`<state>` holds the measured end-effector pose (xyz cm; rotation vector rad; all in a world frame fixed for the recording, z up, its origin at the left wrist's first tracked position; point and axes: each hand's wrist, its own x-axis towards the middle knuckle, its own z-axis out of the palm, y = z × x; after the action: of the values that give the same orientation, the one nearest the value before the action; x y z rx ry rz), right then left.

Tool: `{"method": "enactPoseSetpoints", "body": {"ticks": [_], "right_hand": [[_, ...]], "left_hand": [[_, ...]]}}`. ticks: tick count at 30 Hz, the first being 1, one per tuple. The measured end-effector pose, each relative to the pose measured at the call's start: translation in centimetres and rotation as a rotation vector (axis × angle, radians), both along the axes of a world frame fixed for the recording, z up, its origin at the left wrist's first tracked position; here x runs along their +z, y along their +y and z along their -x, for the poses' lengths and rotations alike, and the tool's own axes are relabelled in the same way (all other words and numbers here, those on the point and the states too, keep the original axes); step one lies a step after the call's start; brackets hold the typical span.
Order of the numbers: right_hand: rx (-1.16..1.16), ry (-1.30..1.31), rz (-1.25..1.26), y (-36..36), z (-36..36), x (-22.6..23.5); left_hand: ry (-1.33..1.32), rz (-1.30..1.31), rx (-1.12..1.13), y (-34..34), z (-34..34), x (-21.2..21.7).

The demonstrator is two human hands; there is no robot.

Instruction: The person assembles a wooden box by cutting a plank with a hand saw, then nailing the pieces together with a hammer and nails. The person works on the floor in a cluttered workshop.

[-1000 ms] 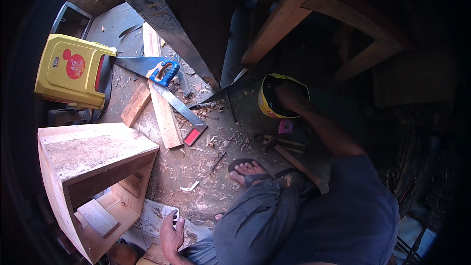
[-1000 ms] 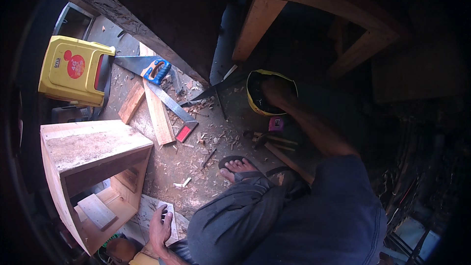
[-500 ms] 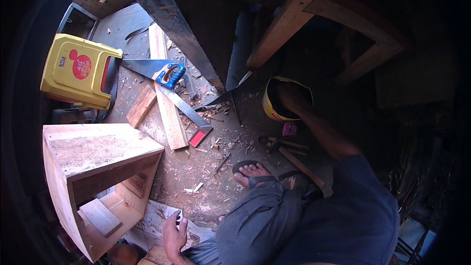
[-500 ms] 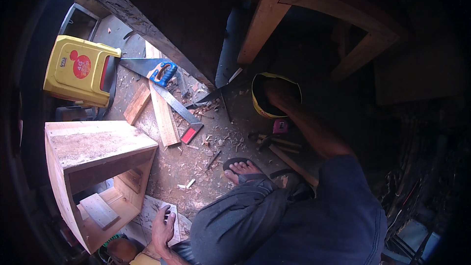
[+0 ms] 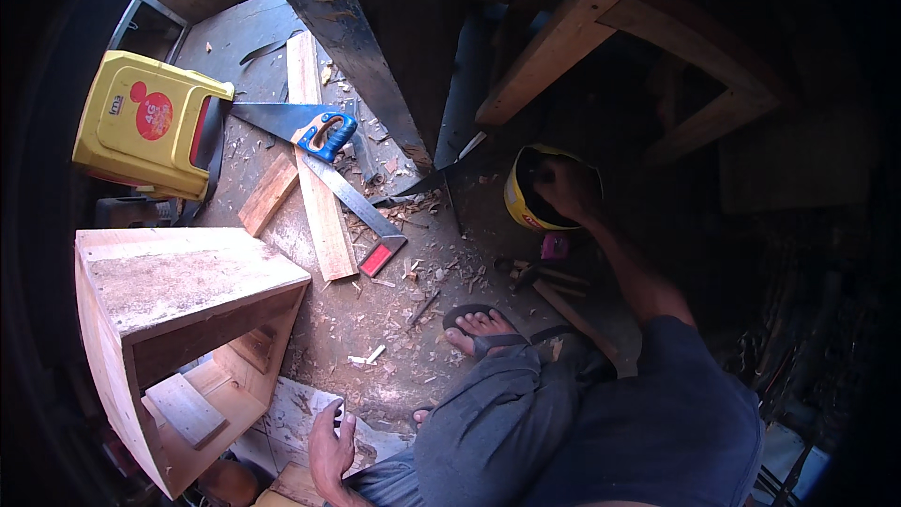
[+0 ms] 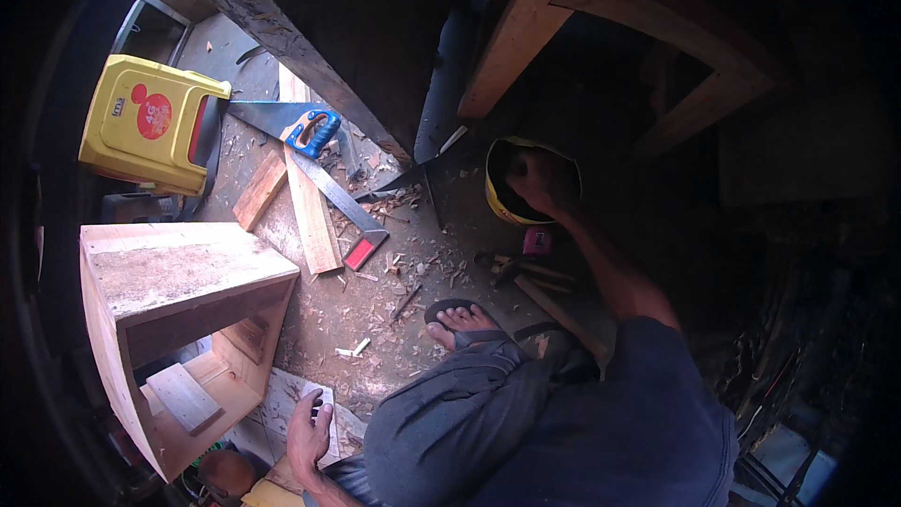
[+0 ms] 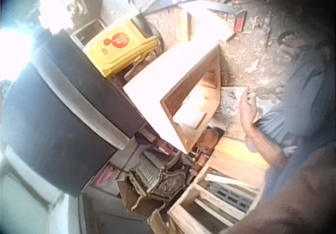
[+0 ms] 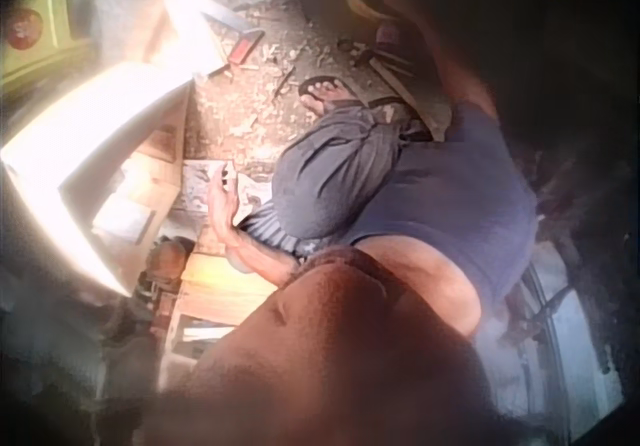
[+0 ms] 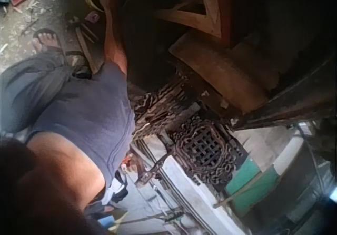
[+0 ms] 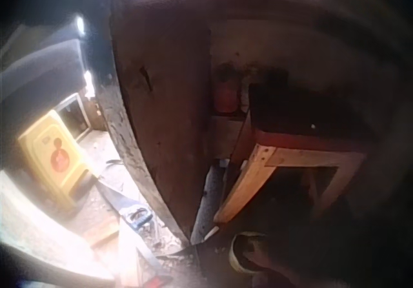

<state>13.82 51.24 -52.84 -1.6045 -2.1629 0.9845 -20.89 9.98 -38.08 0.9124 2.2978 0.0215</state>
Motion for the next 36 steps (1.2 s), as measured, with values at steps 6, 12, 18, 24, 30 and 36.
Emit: {"method": "enactPoseSetpoints", "body": {"ticks": [6,12,18,24,30,36], "right_hand": [[-0.390,1.326,0.461,-2.1,-7.4,1.8],[-0.473,1.449,0.527,-0.8,-6.1,3.7],[-0.146,1.870,0.935,-0.7,-4.8,1.3],[-0.223,1.205,0.976,-1.1,-3.3,1.3],[0.003,-0.223,-0.120,0.3,-0.1,-2.2],[0.186,-0.477,-0.292,3.4,0.2,-7.4]], "left_hand": [[-0.015,0.008,-0.028,0.7,0.2,-0.3],[-0.021,-0.007,-0.005,0.4,-0.1,-0.1],[-0.014,0.010,0.025,0.8,-0.6,0.9],[0.001,0.030,0.024,-0.6,-0.6,0.7],[-0.016,-0.021,0.006,0.3,-0.3,0.6],[-0.024,-0.044,0.006,0.4,-0.4,0.8]]}}
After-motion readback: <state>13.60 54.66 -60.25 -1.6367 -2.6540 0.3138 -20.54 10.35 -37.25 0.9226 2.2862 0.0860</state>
